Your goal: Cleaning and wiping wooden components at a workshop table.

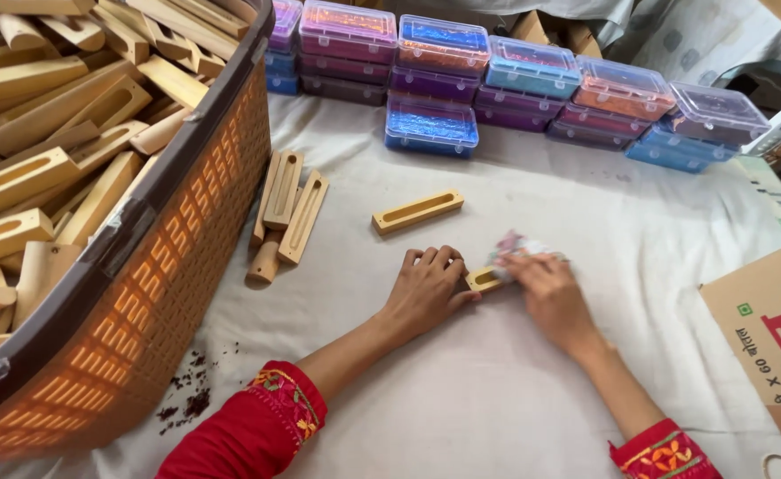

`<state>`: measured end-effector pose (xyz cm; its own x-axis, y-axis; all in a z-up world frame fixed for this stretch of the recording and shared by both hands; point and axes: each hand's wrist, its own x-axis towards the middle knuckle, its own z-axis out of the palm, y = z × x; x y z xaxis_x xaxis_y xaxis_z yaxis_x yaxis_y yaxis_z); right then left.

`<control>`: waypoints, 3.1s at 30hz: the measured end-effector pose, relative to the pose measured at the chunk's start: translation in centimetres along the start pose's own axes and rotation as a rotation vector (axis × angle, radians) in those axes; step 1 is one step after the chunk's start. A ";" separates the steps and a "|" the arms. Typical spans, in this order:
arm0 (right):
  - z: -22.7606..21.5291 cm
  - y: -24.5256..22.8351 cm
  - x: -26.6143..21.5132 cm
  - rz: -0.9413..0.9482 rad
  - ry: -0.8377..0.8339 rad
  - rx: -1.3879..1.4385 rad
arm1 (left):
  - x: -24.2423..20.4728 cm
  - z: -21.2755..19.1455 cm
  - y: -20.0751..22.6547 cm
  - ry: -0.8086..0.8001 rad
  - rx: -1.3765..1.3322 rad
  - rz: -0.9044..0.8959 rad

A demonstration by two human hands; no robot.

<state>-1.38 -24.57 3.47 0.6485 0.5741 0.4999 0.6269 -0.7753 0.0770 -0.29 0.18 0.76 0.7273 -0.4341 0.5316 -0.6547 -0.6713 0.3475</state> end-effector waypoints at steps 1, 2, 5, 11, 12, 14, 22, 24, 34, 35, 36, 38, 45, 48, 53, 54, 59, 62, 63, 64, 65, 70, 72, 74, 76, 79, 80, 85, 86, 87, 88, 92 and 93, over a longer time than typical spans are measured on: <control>0.3 1.6 -0.8 0.105 -0.024 -0.011 | -0.1 0.0 0.1 0.005 -0.002 -0.002; 0.7 3.3 -1.6 0.210 -0.047 -0.022 | 0.0 0.0 0.2 0.010 -0.004 -0.003; -0.8 1.5 -0.6 0.213 -0.040 0.007 | 0.0 -0.3 0.5 -0.019 -0.011 -0.021; -2.1 -5.3 2.0 0.060 0.041 0.305 | -0.4 0.7 -0.3 0.056 -0.003 0.049; -1.6 -4.0 1.8 0.060 0.041 0.299 | 0.0 0.4 -0.5 0.060 -0.006 0.053; -0.9 -1.6 0.5 0.106 0.028 0.164 | -0.2 0.5 -0.2 0.025 -0.025 0.058; -1.0 -3.2 0.5 0.111 0.087 0.133 | 0.0 1.7 -0.5 0.000 -0.021 0.027; -1.3 -4.6 1.4 0.078 0.055 0.228 | 0.2 1.5 -0.6 -0.017 -0.006 0.028; -0.5 -2.3 -0.2 0.204 -0.008 0.131 | -0.2 0.8 -0.1 -0.002 -0.021 0.042; -0.4 -3.5 0.2 0.166 -0.002 0.170 | 0.0 0.6 -0.2 0.032 -0.032 0.063; -0.4 -3.9 0.5 0.156 0.003 0.181 | -0.4 0.7 -0.3 0.033 -0.018 0.055; -0.7 -4.1 1.1 0.130 0.041 0.313 | -0.3 1.1 -0.4 0.057 0.038 0.099; 0.2 2.1 -1.6 0.544 0.046 0.088 | 0.2 0.8 0.3 -0.062 0.057 0.001; -0.5 -1.0 0.1 0.277 0.297 -0.041 | 0.5 0.3 0.2 -0.046 0.113 -0.008; -0.4 -2.8 1.3 -0.032 0.064 0.196 | 0.0 1.6 -0.4 0.016 0.069 0.008; -0.2 -1.3 0.9 -0.029 0.071 0.200 | 0.0 1.3 -0.5 0.012 0.076 0.012; 0.1 2.5 -1.2 0.386 -0.048 0.104 | 0.1 1.5 -0.3 -0.031 0.063 0.025; 0.4 -1.8 -0.2 0.020 0.058 0.106 | 0.0 0.9 -0.2 -0.056 0.004 -0.010; 0.2 -2.5 0.1 0.027 0.062 0.107 | 0.0 1.0 -0.3 -0.061 0.006 -0.004; -0.1 -3.2 0.4 0.029 0.039 0.163 | -0.1 1.0 -0.4 -0.035 0.021 0.010; -0.3 -3.9 0.9 0.025 0.015 0.216 | -0.2 1.1 -0.5 -0.004 0.037 0.023; 0.1 0.7 -0.6 0.302 0.064 0.203 | -0.2 1.5 -0.5 -0.011 0.041 0.017; -0.5 0.2 -0.7 0.394 0.121 0.197 | -0.3 1.8 -0.5 0.022 0.033 0.033; -0.3 -1.0 -0.5 0.383 0.297 0.194 | -0.2 2.0 -0.8 0.003 -0.060 0.001; -0.6 -3.0 0.5 0.191 0.291 0.116 | 0.1 0.8 -0.2 0.017 -0.084 0.029; -0.3 -3.3 0.7 -0.004 0.216 0.094 | 0.0 0.6 -0.1 -0.003 -0.079 0.036; -0.2 -2.9 0.6 -0.013 0.152 0.136 | -0.1 0.8 -0.2 -0.022 -0.055 0.022; 0.0 2.4 -1.2 0.229 0.170 0.010 | 0.2 0.8 -0.2 -0.026 -0.104 0.008; -0.2 2.5 -1.5 0.275 0.210 0.027 | 0.2 0.6 0.0 -0.038 -0.090 -0.001; -0.4 1.3 -1.1 0.277 0.208 0.016 | 0.2 0.6 0.1 -0.035 -0.097 0.006; -0.6 0.0 -0.7 0.205 0.187 0.045 | 0.3 0.5 0.2 -0.041 -0.102 -0.023; -1.4 -4.5 1.0 0.063 0.083 0.212 | 0.3 -2.2 1.0 0.040 -0.228 -0.171; -1.3 -3.5 0.7 0.060 0.086 0.215 | 0.2 -1.4 0.6 0.042 -0.223 -0.171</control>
<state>-3.67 -21.75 4.69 0.6541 0.4967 0.5705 0.6716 -0.7284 -0.1359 -0.80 0.56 2.17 0.8252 -0.2975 0.4801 -0.5554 -0.5817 0.5943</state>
